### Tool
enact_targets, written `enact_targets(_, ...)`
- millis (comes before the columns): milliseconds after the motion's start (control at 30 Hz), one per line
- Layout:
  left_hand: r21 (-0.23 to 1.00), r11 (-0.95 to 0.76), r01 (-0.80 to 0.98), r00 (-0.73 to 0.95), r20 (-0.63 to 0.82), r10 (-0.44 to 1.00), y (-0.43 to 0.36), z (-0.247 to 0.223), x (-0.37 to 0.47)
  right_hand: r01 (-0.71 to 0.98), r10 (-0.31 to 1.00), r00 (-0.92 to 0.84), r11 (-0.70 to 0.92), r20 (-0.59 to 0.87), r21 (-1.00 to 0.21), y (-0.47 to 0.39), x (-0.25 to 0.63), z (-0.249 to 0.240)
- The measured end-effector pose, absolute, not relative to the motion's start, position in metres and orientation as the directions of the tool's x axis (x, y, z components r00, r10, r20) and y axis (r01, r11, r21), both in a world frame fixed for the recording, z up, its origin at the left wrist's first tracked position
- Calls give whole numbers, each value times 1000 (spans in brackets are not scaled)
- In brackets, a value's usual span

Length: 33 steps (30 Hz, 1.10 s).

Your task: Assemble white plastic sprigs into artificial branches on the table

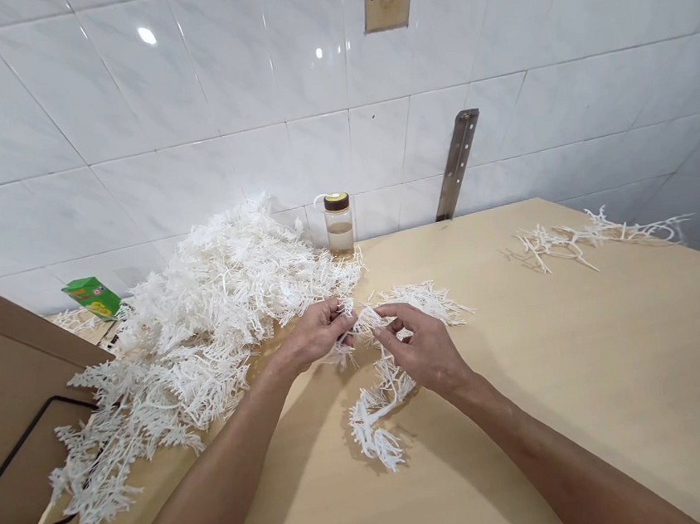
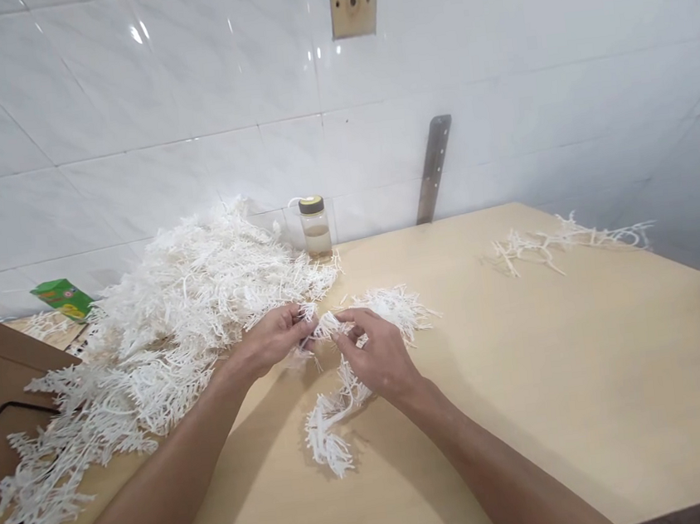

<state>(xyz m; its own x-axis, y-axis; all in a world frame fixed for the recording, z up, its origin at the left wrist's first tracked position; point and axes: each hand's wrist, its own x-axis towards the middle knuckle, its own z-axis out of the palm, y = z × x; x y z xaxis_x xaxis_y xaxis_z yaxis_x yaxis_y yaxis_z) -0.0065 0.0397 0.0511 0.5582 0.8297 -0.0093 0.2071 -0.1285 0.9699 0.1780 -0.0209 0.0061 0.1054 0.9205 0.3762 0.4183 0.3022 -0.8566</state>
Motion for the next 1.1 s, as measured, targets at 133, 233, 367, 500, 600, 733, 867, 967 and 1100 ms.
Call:
enact_targets(133,987,-98,125,496,24,868,46,45,-10,246,988,69,114,135,-962,-22,178,8)
enact_targets(233,992,-74,105,475,15,880,47,46,-11,286,979,89,152,184,-946,-23,181,12)
enact_targets(367,978,-110,179,487,9,874,47,46,-12,511,915,113,281,388,-812,-21,187,14)
enact_targets(500,957,-145,252,495,1,869,51,40,-16,587,888,107,306,446,-750,-20,192,14)
enact_targets(600,953,-137,269,511,-20,859,52,39,-18,579,877,155,291,454,-761,-21,198,18)
enact_targets(733,946,-105,305,509,-69,858,43,49,-13,566,794,293,304,532,-766,-23,206,30)
enact_targets(867,933,-131,335,494,-55,868,31,56,-3,454,821,299,326,486,-829,-21,208,34)
enact_targets(967,960,-112,258,495,-32,868,28,46,4,371,898,179,317,402,-873,-18,205,28)
enact_targets(1100,971,-123,204,508,3,862,30,30,11,192,984,18,171,178,-966,-14,201,18)
